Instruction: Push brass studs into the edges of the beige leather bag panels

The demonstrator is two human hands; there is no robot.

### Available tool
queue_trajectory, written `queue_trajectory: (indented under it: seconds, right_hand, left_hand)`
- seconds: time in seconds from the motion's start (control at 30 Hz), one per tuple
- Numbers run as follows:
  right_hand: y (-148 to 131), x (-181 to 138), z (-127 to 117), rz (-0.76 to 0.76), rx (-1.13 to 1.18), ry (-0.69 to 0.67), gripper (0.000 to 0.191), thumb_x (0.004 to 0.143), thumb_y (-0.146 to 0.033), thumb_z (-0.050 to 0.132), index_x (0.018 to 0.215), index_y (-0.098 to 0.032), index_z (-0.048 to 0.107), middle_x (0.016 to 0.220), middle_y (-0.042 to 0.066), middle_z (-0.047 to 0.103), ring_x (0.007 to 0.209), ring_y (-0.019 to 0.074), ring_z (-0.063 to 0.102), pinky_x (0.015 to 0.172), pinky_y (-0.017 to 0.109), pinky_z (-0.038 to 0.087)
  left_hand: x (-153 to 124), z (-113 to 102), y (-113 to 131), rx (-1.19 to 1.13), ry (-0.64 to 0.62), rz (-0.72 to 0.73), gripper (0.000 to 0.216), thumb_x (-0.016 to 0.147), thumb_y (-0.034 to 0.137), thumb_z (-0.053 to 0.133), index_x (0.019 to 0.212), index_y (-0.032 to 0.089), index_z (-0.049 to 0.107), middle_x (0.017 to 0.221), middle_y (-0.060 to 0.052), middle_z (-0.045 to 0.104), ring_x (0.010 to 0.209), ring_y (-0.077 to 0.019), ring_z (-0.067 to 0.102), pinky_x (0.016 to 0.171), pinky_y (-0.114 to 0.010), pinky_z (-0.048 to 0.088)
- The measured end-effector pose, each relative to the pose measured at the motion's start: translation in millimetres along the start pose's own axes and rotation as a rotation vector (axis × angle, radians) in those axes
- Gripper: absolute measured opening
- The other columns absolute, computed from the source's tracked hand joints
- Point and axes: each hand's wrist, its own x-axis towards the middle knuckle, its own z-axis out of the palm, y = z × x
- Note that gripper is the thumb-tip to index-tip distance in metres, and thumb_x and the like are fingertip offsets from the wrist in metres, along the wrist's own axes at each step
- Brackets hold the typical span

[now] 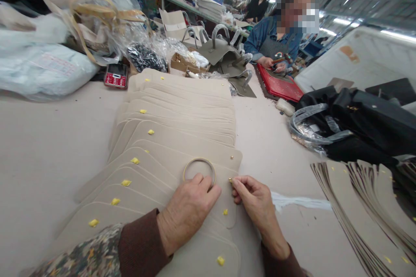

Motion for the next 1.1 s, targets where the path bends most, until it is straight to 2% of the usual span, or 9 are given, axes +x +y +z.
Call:
queue_trajectory:
  seconds: [0.13,0.3,0.4,0.47,0.6,0.77,0.87,0.97,1.1]
  right_hand:
    - [-1.8,0.7,7.1,-0.022,-0.131,0.026,0.031,0.081,-0.046,0.062,0.075,-0.016,0.066,0.054,-0.002,0.057,0.048,0.0113,0.052,0.046,0.021,0.043]
    - [-9.0,4.9,10.5,-0.208,-0.369,0.069,0.024,0.084,-0.037,0.057,0.073,-0.019,0.066,0.065,0.002,0.067,0.058,0.0147,0.06,0.058,0.024,0.045]
    - [-7.5,7.3,8.5,-0.227,-0.424,0.095,0.019,0.083,-0.035,0.06,0.09,-0.019,0.065,0.061,-0.001,0.065,0.055,0.0155,0.061,0.056,0.024,0.045]
    - [-3.4,6.0,5.4,-0.182,-0.402,0.139,0.029,0.08,-0.038,0.065,0.101,-0.019,0.061,0.057,-0.004,0.063,0.05,0.0155,0.059,0.05,0.023,0.044]
    - [5.9,-4.1,0.4,-0.108,-0.245,0.121,0.028,0.086,-0.046,0.057,0.083,-0.019,0.063,0.058,0.0,0.063,0.049,0.0149,0.058,0.047,0.023,0.046]
    - [6.6,-10.2,8.6,-0.351,-0.433,0.163,0.023,0.088,-0.036,0.055,0.082,-0.019,0.07,0.077,0.006,0.072,0.069,0.0182,0.065,0.066,0.027,0.049]
    - [0.2,-4.2,14.8,-0.384,-0.544,0.186,0.021,0.088,-0.03,0.054,0.081,-0.019,0.07,0.08,0.007,0.073,0.071,0.0192,0.065,0.069,0.029,0.047]
    - [-8.9,0.6,13.8,-0.365,-0.551,0.146,0.02,0.086,-0.027,0.054,0.077,-0.019,0.07,0.075,0.005,0.073,0.065,0.0179,0.064,0.066,0.027,0.046]
    - [-16.9,-6.5,3.0,-0.31,-0.51,-0.021,0.02,0.084,-0.029,0.058,0.07,-0.02,0.069,0.063,0.001,0.069,0.056,0.0156,0.061,0.055,0.024,0.042]
  left_hand:
    - [-0.1,3.3,1.6,-0.002,-0.052,-0.018,0.005,0.091,0.016,0.053,0.088,0.019,0.051,0.088,-0.004,0.055,0.079,-0.0221,0.052,0.064,-0.034,0.049]
    - [-1.4,3.6,2.3,-0.018,-0.079,-0.015,0.005,0.091,0.014,0.052,0.09,0.019,0.051,0.089,-0.004,0.054,0.08,-0.0227,0.051,0.064,-0.035,0.049]
    - [-0.9,4.1,1.3,-0.018,-0.08,-0.013,0.006,0.091,0.014,0.052,0.089,0.019,0.051,0.089,-0.004,0.054,0.079,-0.0225,0.051,0.065,-0.035,0.049]
    - [-0.4,4.8,0.4,-0.014,-0.083,-0.018,0.006,0.091,0.013,0.052,0.089,0.019,0.051,0.089,-0.004,0.053,0.079,-0.0223,0.051,0.065,-0.035,0.049]
    - [-0.4,5.6,-0.8,-0.005,-0.098,-0.021,0.006,0.09,0.013,0.052,0.088,0.019,0.052,0.089,-0.004,0.054,0.08,-0.0228,0.05,0.066,-0.034,0.048]
    - [-2.2,2.1,1.0,0.006,-0.098,-0.025,0.01,0.09,0.01,0.049,0.09,0.019,0.052,0.088,-0.005,0.054,0.079,-0.0226,0.051,0.066,-0.034,0.048]
    - [-2.4,-1.0,1.9,0.018,-0.117,-0.031,0.013,0.089,0.007,0.049,0.089,0.019,0.052,0.085,-0.004,0.054,0.076,-0.0218,0.053,0.064,-0.033,0.048]
    - [-2.2,-3.5,0.5,0.004,-0.088,-0.023,0.013,0.09,0.007,0.047,0.088,0.02,0.052,0.083,-0.003,0.056,0.074,-0.0208,0.054,0.065,-0.032,0.049]
    - [-4.0,-6.7,-4.5,-0.097,0.067,0.043,0.016,0.093,0.009,0.041,0.095,0.019,0.054,0.076,-0.001,0.058,0.068,-0.0182,0.057,0.063,-0.029,0.05]
